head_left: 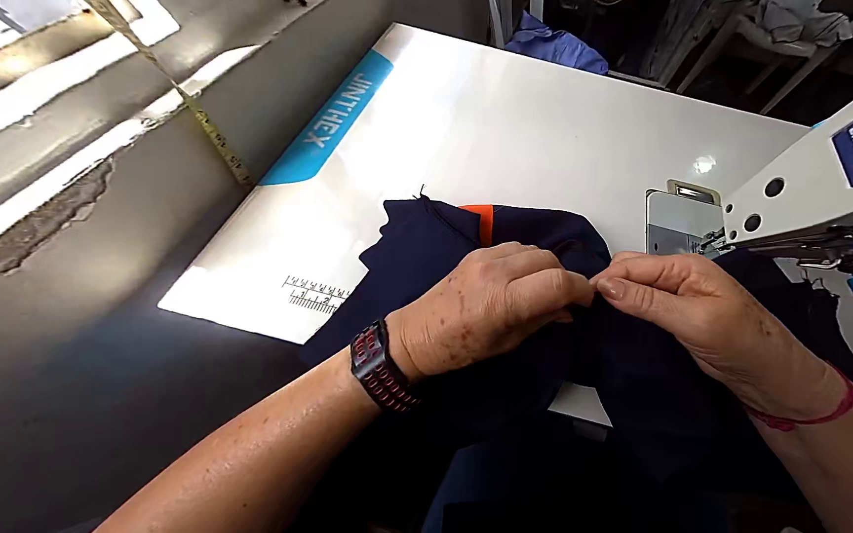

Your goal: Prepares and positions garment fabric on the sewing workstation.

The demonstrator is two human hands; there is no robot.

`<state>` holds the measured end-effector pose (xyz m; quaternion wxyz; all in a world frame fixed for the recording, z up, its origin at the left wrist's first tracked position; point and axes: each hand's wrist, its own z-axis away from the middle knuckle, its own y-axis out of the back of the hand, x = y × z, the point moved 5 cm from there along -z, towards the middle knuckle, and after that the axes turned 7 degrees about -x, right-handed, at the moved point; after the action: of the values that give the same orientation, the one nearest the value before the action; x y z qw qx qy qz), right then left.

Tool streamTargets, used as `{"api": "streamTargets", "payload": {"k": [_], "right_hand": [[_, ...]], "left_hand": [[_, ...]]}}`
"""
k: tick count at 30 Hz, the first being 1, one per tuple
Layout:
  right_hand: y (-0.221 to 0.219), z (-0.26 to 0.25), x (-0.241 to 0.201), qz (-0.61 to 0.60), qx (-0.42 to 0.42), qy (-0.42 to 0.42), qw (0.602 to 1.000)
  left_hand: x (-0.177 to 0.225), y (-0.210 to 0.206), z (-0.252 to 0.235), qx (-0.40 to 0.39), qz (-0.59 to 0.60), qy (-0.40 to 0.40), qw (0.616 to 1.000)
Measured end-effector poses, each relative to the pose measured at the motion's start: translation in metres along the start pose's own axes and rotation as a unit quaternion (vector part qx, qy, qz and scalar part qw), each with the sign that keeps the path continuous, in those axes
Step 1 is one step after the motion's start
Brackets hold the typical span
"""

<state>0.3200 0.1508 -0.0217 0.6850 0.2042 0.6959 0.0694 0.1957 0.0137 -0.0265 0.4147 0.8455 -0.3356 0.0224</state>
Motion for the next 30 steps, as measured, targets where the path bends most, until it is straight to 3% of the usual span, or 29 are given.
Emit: {"api": "streamTargets", "payload": {"k": [5,18,25,30], "right_hand": [[-0.003,-0.005,0.002,-0.107,-0.024,-0.081,0.991],[-0.008,-0.009,-0.002,0.000,0.005,0.016,1.000],[-0.005,-0.004,0.002,-0.093,-0.023,-0.039,0.995],[-0.006,-0.005,0.001,-0.106,-0.034,-0.045,0.993]], "left_hand": [[0.004,0.002,0.006,0.012,-0.057,-0.013,0.998],[-0.002,0.002,0.006,0.003,0.037,0.021,0.999],[0.011,0.009,0.023,0.120,-0.124,0.041,0.984],[0.016,0.002,0.031,0.113,-0.162,0.012,0.980]]}}
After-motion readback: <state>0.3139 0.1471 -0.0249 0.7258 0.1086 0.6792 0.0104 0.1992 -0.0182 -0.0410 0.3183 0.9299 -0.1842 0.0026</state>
